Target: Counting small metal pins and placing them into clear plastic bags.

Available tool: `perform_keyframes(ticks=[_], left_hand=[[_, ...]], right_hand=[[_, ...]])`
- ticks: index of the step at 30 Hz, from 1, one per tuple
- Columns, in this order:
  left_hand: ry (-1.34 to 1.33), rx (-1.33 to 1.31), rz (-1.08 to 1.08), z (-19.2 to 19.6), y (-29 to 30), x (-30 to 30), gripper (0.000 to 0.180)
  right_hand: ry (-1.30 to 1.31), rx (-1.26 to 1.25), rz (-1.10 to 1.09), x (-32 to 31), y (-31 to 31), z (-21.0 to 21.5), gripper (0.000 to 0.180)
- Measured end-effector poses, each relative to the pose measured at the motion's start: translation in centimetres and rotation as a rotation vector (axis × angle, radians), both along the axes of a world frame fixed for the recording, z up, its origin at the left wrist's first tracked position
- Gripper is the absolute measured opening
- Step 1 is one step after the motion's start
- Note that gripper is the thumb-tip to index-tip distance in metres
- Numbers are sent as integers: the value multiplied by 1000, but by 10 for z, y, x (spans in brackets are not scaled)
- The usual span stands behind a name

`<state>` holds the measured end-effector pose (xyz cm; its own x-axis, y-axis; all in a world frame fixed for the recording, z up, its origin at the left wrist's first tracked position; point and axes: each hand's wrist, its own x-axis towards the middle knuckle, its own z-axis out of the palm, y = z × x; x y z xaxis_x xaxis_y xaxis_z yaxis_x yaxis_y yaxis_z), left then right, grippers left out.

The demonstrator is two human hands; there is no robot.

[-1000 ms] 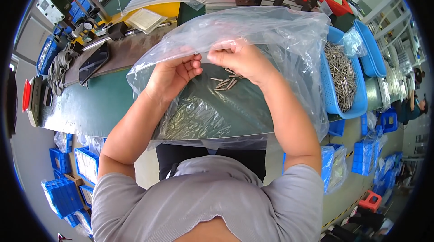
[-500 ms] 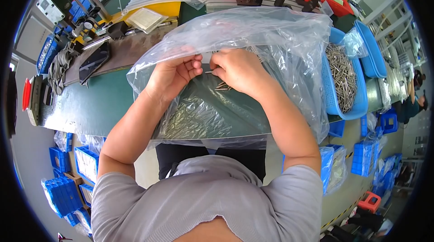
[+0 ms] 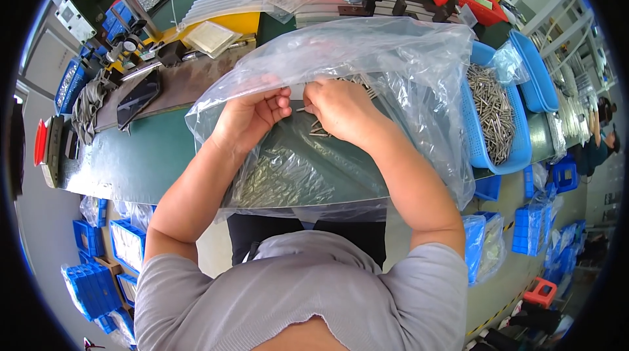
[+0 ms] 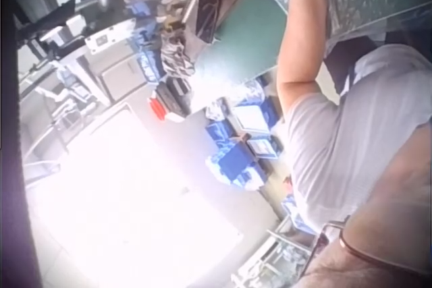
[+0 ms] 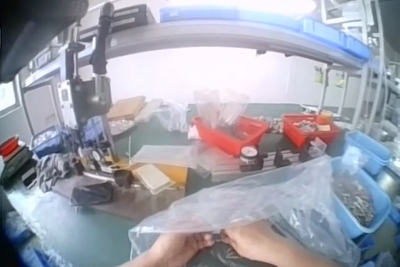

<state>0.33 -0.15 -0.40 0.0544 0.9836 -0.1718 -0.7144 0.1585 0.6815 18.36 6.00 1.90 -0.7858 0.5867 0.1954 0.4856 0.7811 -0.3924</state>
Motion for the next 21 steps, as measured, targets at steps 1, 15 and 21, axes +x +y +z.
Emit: perform_keyframes(ticks=[1,15,21], left_hand=[[-1,-2,5,0,-1,0,12],[75,-22,-38,10,-5,5,11],[97,-13,-54,13,-6,7,11]], right_hand=[[3,2,0,0,2,1,10],[471,-596,-55,6,4,20,8],[491,-622,-29,2,4,11,10]])
